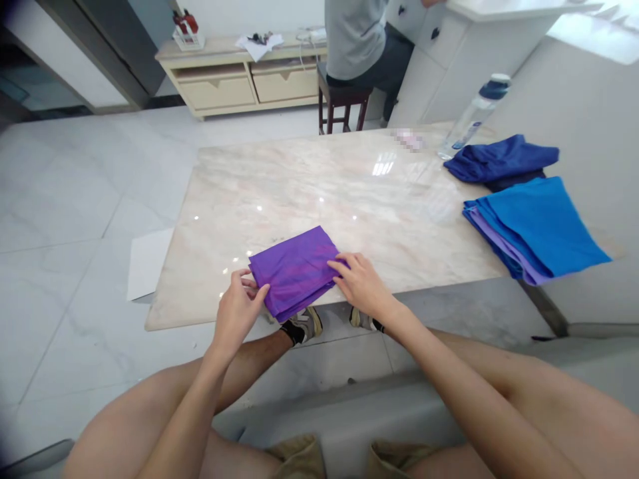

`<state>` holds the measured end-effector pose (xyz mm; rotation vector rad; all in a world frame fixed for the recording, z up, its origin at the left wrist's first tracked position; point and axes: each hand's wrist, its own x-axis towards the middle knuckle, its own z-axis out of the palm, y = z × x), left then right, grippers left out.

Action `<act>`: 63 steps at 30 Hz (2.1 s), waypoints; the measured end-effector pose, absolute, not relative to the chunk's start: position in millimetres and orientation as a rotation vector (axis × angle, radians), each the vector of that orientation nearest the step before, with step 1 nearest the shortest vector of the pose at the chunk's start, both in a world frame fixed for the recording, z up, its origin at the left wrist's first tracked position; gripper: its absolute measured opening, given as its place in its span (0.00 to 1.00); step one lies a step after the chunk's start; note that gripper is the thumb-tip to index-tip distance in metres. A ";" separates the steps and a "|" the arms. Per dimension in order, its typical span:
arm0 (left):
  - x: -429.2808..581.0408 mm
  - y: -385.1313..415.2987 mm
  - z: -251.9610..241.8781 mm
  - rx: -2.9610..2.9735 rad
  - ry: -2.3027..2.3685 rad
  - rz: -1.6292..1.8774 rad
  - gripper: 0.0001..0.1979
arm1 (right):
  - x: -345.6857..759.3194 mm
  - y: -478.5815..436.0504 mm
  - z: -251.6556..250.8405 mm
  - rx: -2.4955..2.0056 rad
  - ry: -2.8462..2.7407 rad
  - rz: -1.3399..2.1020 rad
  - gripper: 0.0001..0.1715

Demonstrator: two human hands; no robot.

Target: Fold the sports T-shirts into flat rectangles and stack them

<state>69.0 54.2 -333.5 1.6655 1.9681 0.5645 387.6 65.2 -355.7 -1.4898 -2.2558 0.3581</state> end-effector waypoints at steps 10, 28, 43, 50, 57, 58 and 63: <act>52.4 108.8 -321.3 2.232 1.781 0.526 0.12 | 424.9 -24.4 -344.0 -1.527 -2.230 0.317 0.13; -10.6 167.1 -345.9 1.621 1.849 0.581 0.12 | 467.2 -142.0 -430.6 -1.555 -1.784 0.562 0.21; -117.9 38.1 -316.9 2.092 2.303 0.202 0.15 | 440.3 -133.7 -454.7 -1.443 -1.968 0.576 0.24; -47.0 54.6 -315.5 2.224 1.943 -0.054 0.11 | 428.5 -145.2 -454.5 -1.454 -1.992 0.580 0.26; -50.8 64.5 -308.5 2.046 2.058 0.089 0.12 | 390.6 -161.5 -456.1 -1.432 -1.980 0.689 0.20; -48.5 64.0 -308.9 2.053 2.054 0.119 0.13 | 384.5 -161.5 -454.4 -1.421 -1.990 0.710 0.20; -25.1 50.2 -317.8 2.145 1.843 0.131 0.09 | 366.0 -152.9 -442.4 -1.394 -2.062 0.781 0.20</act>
